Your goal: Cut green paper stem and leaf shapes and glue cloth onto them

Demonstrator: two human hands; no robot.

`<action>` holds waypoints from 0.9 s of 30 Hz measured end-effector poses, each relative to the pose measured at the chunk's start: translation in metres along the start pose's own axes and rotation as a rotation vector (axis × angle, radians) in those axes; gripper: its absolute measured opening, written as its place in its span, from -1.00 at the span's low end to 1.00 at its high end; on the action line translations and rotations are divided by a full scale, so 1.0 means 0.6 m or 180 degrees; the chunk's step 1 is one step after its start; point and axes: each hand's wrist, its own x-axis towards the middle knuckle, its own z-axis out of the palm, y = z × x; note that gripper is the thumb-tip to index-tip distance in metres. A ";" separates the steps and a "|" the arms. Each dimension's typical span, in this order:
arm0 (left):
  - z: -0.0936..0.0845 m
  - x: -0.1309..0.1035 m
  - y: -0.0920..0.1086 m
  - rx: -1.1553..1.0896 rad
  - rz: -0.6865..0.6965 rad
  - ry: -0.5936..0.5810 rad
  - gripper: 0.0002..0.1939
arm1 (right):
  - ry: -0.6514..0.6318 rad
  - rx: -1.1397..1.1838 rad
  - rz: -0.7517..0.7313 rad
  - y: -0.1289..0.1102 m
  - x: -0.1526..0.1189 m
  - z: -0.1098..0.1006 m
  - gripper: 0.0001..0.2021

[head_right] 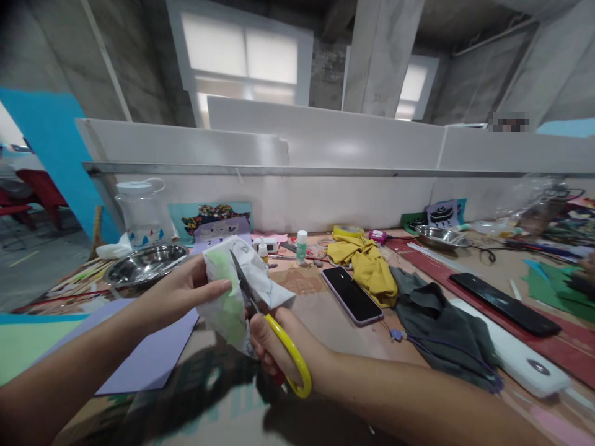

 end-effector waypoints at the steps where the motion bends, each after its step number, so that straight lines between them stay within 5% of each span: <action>1: 0.000 0.000 -0.001 0.0019 0.0008 0.0000 -0.48 | -0.0017 -0.0005 -0.0002 0.002 0.000 -0.001 -0.31; 27: -0.005 -0.001 0.001 -0.0363 0.0006 -0.0402 -0.40 | -0.0008 0.0247 -0.0060 0.004 0.005 0.001 -0.28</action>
